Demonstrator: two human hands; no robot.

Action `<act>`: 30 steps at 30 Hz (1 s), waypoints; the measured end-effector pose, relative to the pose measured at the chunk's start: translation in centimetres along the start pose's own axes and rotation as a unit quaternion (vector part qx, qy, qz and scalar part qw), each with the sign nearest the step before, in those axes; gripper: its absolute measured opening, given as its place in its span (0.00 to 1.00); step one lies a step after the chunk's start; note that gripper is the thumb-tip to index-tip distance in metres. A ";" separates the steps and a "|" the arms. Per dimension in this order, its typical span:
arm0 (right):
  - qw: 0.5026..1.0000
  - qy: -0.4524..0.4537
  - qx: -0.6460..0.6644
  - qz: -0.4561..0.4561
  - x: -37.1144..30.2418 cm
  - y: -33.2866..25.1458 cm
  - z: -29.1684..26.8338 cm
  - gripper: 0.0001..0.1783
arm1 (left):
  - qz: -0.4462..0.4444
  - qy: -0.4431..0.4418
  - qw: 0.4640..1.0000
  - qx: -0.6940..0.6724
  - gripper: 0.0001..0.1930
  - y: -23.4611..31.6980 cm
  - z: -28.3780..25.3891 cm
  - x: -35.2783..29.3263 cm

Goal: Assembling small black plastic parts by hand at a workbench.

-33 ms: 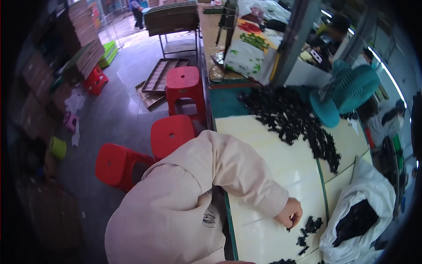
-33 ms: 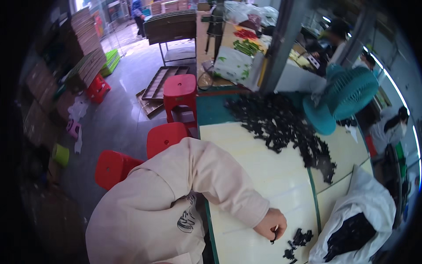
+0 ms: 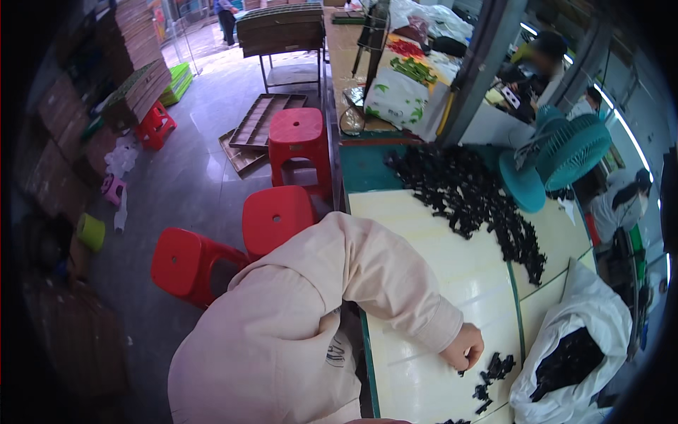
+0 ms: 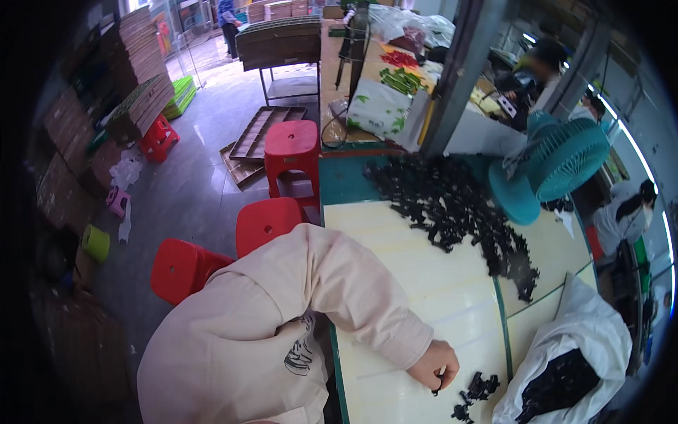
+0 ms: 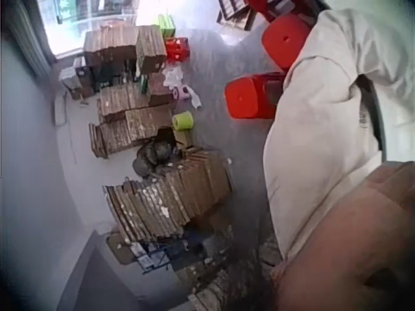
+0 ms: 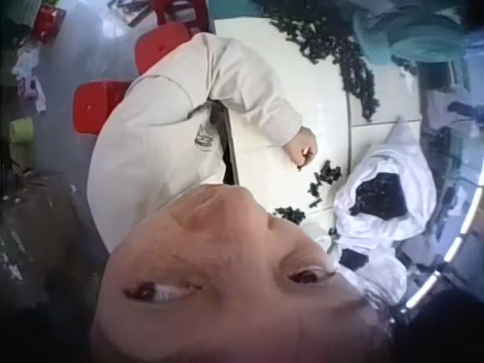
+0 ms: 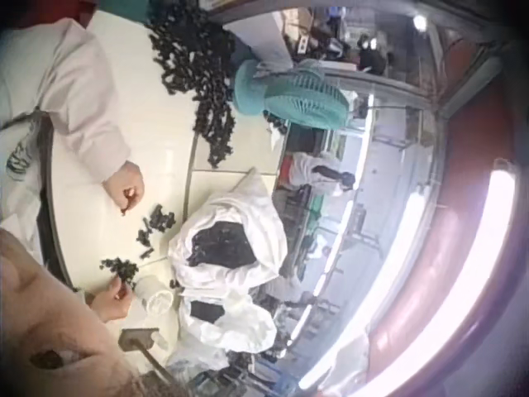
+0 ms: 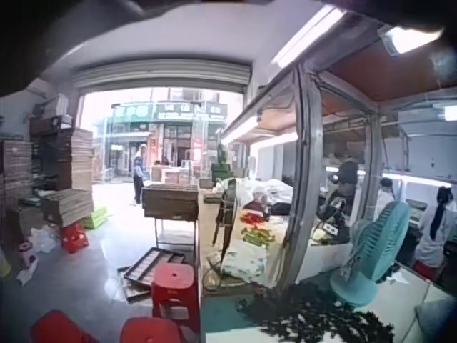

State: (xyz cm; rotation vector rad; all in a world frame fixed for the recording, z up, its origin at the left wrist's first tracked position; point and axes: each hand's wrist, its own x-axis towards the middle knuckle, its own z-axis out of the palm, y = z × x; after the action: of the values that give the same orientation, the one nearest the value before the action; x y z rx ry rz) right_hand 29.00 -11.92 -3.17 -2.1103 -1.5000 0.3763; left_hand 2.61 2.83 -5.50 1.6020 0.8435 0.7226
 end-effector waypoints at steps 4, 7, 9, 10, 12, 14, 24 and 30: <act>0.992 0.080 0.046 -0.090 0.7 0.6 0.9 0.07 | -0.061 -0.053 0.986 -0.145 0.03 1.1 -0.1 -0.7; 0.991 0.073 0.032 -0.109 1.0 -1.9 0.3 0.07 | -0.035 -0.097 0.987 -0.120 0.05 0.6 -0.2 -0.3; 0.990 0.078 0.003 -0.117 1.0 -1.7 0.3 0.07 | -0.023 -0.104 0.986 -0.125 0.06 0.7 -0.2 0.2; 0.988 0.082 -0.025 -0.126 1.0 -1.6 0.3 0.07 | -0.037 -0.116 0.984 -0.133 0.07 0.6 -0.3 0.5; 0.982 0.088 -0.080 -0.143 1.0 -1.3 0.5 0.07 | -0.050 -0.127 0.981 -0.141 0.08 0.3 -0.2 1.2; 0.978 0.092 -0.107 -0.152 1.0 -1.5 0.4 0.08 | -0.104 -0.114 0.961 -0.230 0.07 -0.2 0.1 1.8; 0.997 -0.053 0.015 -0.061 3.2 -2.0 0.8 0.12 | -0.110 -0.151 0.957 -0.222 0.11 -0.6 0.9 0.9; 0.970 -0.187 0.022 -0.154 2.8 -5.3 1.7 0.17 | 0.063 -0.168 0.971 -0.157 0.11 -1.4 2.6 0.6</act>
State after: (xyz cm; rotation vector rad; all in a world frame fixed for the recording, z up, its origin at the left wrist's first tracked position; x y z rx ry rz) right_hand 24.92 -7.57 -1.47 -1.7984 -1.9773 0.7118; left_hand 4.86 2.13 -7.33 1.4428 0.3633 0.6153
